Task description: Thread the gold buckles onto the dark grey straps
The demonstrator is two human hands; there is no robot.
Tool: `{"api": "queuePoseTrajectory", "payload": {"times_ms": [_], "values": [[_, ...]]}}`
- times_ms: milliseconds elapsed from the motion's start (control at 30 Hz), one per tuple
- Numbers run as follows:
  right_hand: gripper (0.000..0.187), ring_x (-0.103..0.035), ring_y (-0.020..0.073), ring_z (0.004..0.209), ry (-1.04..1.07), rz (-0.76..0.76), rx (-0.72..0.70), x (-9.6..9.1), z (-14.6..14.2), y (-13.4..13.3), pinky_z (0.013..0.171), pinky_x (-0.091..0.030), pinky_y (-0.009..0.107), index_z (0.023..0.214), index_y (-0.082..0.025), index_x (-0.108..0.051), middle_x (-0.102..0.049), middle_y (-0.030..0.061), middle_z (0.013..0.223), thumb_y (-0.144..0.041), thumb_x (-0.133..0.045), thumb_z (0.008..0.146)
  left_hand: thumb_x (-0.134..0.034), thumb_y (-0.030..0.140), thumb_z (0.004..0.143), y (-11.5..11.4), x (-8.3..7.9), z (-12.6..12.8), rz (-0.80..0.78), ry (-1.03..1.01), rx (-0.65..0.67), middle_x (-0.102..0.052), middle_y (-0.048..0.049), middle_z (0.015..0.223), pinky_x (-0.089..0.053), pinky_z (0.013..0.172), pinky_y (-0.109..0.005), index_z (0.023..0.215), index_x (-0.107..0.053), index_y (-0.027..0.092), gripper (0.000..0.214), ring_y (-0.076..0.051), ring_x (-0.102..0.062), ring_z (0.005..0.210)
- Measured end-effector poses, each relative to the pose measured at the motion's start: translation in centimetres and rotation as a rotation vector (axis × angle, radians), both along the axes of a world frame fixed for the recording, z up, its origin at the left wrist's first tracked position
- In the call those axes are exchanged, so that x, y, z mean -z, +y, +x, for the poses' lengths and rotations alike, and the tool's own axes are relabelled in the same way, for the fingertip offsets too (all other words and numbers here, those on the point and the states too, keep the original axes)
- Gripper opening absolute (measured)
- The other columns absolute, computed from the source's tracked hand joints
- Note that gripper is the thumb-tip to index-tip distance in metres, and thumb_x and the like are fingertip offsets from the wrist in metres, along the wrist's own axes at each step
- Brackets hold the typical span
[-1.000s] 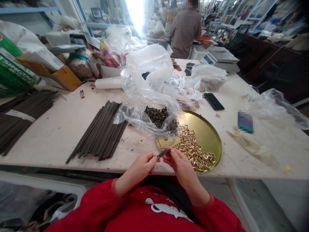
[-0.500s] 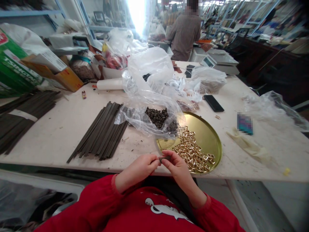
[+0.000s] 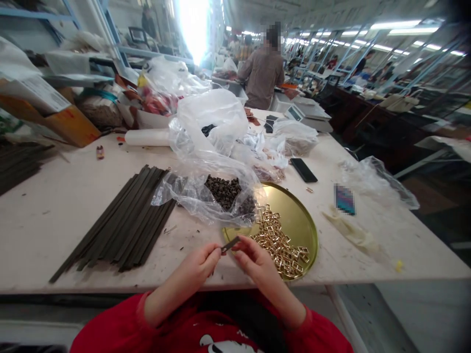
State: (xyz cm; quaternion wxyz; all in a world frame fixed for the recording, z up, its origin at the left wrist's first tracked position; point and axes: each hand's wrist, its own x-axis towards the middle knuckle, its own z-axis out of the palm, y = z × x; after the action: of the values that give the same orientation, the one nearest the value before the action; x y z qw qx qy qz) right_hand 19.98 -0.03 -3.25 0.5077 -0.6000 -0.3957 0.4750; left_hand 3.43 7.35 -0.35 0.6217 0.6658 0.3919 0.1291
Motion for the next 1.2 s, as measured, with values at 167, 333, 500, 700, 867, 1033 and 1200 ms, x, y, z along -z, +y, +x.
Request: {"api": "queuePoseTrajectory", "payload": {"times_ms": [167, 333, 500, 700, 867, 1033, 1200], "values": [[0.018, -0.055, 0.0199, 0.077, -0.875, -0.143, 0.122, -0.9, 8.5, 2.6, 0.071, -0.041, 0.033, 0.088, -0.018, -0.056, -0.061, 0.0065, 0.085, -0.032, -0.047, 0.081, -0.035, 0.040, 0.081, 0.8, 0.9, 0.8, -0.069, 0.010, -0.045, -0.036, 0.0065, 0.045, -0.025, 0.044, -0.021, 0.065, -0.047, 0.019, 0.029, -0.009, -0.032, 0.043], [0.007, -0.053, 0.0215, 0.073, -1.040, -0.242, 0.023, 0.5, 10.6, 5.9, 0.066, -0.037, 0.032, 0.071, -0.017, -0.055, -0.057, 0.0076, 0.076, -0.022, -0.059, 0.069, -0.034, 0.035, 0.079, 0.5, 1.2, 2.0, -0.128, 0.008, -0.022, -0.028, 0.0085, 0.040, -0.020, 0.040, -0.021, 0.064, -0.046, 0.019, 0.025, -0.009, -0.026, 0.038], [0.004, -0.050, 0.0192, 0.070, -0.934, -0.192, 0.027, 0.9, 10.1, 6.1, 0.066, -0.036, 0.031, 0.066, -0.018, -0.052, -0.055, 0.0042, 0.070, -0.019, -0.055, 0.070, -0.034, 0.033, 0.077, 0.6, 0.3, 2.0, -0.224, 0.032, -0.014, -0.031, 0.0088, 0.042, -0.019, 0.039, -0.021, 0.067, -0.044, 0.019, 0.020, -0.009, -0.027, 0.037], [0.024, -0.053, 0.0122, 0.059, -0.124, -0.130, 0.103, -1.8, 7.0, 3.2, 0.059, -0.043, 0.027, 0.079, -0.018, -0.055, -0.059, -0.0003, 0.069, -0.042, -0.060, 0.073, -0.040, 0.033, 0.079, 0.6, -0.9, 2.5, -0.033, 0.028, -0.049, -0.036, 0.0074, 0.046, -0.027, 0.044, -0.021, 0.068, -0.049, 0.018, 0.020, -0.009, -0.034, 0.043], [0.029, -0.057, 0.0078, 0.060, 0.569, -0.118, 0.174, -3.0, 1.0, 1.2, 0.063, -0.046, 0.022, 0.072, -0.018, -0.057, -0.063, -0.0019, 0.072, -0.031, -0.077, 0.058, -0.045, 0.034, 0.080, 0.1, -1.0, 3.0, 0.094, -0.066, -0.088, -0.051, 0.0034, 0.062, -0.035, 0.054, -0.021, 0.076, -0.053, 0.016, 0.021, -0.010, -0.044, 0.057], [0.028, -0.055, 0.0075, 0.057, 0.521, -0.089, 0.143, -2.5, -2.0, 0.4, 0.061, -0.044, 0.021, 0.071, -0.017, -0.055, -0.061, -0.0040, 0.063, -0.032, -0.076, 0.060, -0.048, 0.031, 0.078, -0.8, -1.4, 2.0, 0.186, 0.017, -0.118, -0.056, 0.0022, 0.066, -0.037, 0.059, -0.022, 0.073, -0.054, 0.015, 0.018, -0.011, -0.047, 0.063], [0.027, -0.052, 0.0089, 0.054, 0.309, -0.019, 0.122, -2.6, -2.7, 0.1, 0.057, -0.041, 0.023, 0.072, -0.018, -0.054, -0.056, -0.0052, 0.056, -0.036, -0.072, 0.064, -0.048, 0.027, 0.077, -1.4, -1.5, 1.5, 0.261, 0.056, -0.120, -0.059, 0.0018, 0.065, -0.036, 0.059, -0.023, 0.073, -0.055, 0.015, 0.014, -0.012, -0.048, 0.061]]}}
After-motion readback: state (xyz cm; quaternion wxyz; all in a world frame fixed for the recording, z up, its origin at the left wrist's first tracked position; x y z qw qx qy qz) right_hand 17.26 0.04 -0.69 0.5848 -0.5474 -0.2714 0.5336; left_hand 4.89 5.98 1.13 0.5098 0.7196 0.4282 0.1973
